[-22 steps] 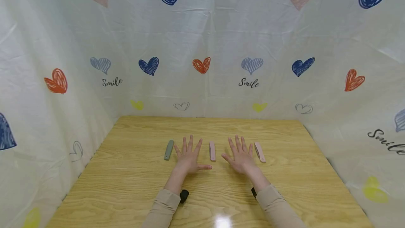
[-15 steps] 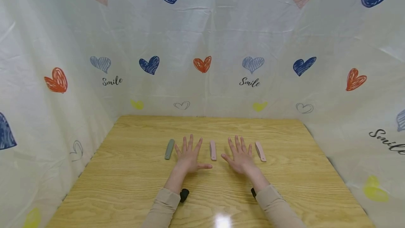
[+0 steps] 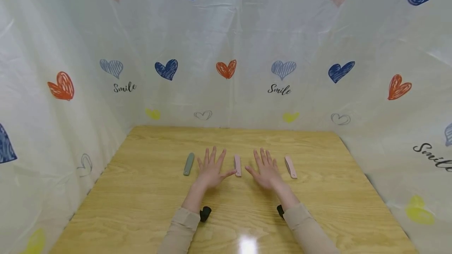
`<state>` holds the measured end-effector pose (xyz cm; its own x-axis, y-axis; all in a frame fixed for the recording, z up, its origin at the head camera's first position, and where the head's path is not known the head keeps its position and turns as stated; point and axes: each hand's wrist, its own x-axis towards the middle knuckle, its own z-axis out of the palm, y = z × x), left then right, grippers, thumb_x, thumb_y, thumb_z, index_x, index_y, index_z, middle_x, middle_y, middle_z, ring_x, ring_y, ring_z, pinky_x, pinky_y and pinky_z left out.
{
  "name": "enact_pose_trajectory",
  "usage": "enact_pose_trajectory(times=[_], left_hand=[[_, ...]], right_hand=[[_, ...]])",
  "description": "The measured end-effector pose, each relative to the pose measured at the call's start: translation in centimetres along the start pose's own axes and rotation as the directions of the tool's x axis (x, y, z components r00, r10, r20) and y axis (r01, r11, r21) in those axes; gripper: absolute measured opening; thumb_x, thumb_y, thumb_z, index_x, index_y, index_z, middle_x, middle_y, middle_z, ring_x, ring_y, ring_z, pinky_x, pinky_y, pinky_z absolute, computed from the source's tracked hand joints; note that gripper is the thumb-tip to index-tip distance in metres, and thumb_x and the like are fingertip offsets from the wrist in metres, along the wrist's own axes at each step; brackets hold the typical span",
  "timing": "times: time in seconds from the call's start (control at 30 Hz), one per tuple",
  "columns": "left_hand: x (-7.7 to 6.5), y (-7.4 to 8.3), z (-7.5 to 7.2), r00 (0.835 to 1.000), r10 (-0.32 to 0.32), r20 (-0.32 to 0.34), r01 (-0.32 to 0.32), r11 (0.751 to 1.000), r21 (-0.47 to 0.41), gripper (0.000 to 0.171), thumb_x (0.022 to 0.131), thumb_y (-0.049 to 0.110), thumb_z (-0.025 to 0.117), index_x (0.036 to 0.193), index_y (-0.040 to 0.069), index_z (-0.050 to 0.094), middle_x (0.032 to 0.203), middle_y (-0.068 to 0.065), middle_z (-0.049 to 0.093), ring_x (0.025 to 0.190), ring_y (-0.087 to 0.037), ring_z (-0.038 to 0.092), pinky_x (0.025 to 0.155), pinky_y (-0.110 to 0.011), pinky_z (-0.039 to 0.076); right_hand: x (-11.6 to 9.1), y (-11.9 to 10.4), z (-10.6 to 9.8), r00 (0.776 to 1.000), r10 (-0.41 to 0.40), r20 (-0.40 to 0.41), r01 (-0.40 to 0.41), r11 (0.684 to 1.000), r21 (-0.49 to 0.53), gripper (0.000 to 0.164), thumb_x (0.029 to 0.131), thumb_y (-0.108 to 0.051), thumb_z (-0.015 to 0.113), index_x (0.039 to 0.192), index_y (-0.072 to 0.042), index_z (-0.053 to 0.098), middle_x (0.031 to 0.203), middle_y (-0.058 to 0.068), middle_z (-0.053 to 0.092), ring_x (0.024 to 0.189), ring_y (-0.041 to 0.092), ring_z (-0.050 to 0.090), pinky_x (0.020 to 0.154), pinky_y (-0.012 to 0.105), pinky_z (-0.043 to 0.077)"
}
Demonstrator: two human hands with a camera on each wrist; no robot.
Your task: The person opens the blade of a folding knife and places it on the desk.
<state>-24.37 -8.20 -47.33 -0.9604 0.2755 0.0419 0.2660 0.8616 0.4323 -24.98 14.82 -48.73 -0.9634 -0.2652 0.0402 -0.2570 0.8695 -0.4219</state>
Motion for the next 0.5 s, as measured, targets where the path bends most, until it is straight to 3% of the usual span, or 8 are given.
enact_pose_trajectory(times=[0.13, 0.2, 0.27, 0.4, 0.5], left_hand=[[0.3, 0.0, -0.1, 1.0, -0.012, -0.002, 0.012, 0.985, -0.17, 0.076, 0.098, 0.058, 0.046, 0.156, 0.014, 0.025, 0.161, -0.023, 0.008, 0.146, -0.045, -0.006, 0.111, -0.073, 0.004], [0.5, 0.0, 0.0, 1.0, -0.017, -0.003, 0.015, 0.962, -0.272, 0.073, 0.1, 0.055, 0.042, 0.155, 0.011, 0.026, 0.16, -0.025, 0.009, 0.146, -0.046, -0.005, 0.111, -0.073, 0.007], [0.7, 0.1, 0.1, 1.0, -0.019, -0.001, 0.017, 0.923, -0.384, 0.07, 0.102, 0.053, 0.038, 0.154, 0.008, 0.027, 0.159, -0.026, 0.011, 0.145, -0.047, -0.002, 0.111, -0.073, 0.011], [1.3, 0.3, 0.3, 1.0, -0.007, -0.012, -0.001, 0.82, -0.573, 0.068, 0.106, 0.049, 0.027, 0.151, -0.002, 0.03, 0.155, -0.029, 0.021, 0.144, -0.046, 0.013, 0.114, -0.066, 0.016], [1.9, 0.4, 0.5, 1.0, -0.016, -0.027, -0.006, 0.76, -0.65, 0.072, 0.106, 0.05, 0.021, 0.148, -0.007, 0.033, 0.152, -0.029, 0.031, 0.142, -0.043, 0.025, 0.117, -0.056, 0.02]], right_hand=[[0.6, -0.2, -0.1, 1.0, 0.011, 0.029, -0.016, 0.986, 0.163, 0.079, 0.102, -0.052, 0.042, 0.157, -0.005, 0.01, 0.16, 0.025, 0.004, 0.147, 0.044, -0.001, 0.114, 0.068, 0.009], [0.9, -0.3, 0.0, 0.999, 0.016, 0.051, -0.029, 0.962, 0.271, 0.08, 0.102, -0.051, 0.042, 0.157, -0.005, 0.009, 0.16, 0.025, 0.004, 0.146, 0.045, -0.001, 0.113, 0.069, 0.011], [1.2, -0.5, 0.0, 0.997, 0.021, 0.071, -0.046, 0.927, 0.373, 0.079, 0.102, -0.05, 0.042, 0.157, -0.004, 0.009, 0.16, 0.025, 0.006, 0.146, 0.045, 0.001, 0.113, 0.069, 0.012], [1.9, -1.1, 0.0, 0.993, 0.034, 0.112, -0.091, 0.827, 0.554, 0.075, 0.104, -0.048, 0.04, 0.155, 0.0, 0.015, 0.159, 0.025, 0.015, 0.145, 0.044, 0.012, 0.115, 0.063, 0.016], [2.5, -1.5, 0.1, 0.984, 0.073, 0.164, -0.166, 0.714, 0.68, 0.072, 0.104, -0.047, 0.039, 0.154, 0.001, 0.02, 0.157, 0.025, 0.022, 0.143, 0.043, 0.022, 0.115, 0.058, 0.024]])
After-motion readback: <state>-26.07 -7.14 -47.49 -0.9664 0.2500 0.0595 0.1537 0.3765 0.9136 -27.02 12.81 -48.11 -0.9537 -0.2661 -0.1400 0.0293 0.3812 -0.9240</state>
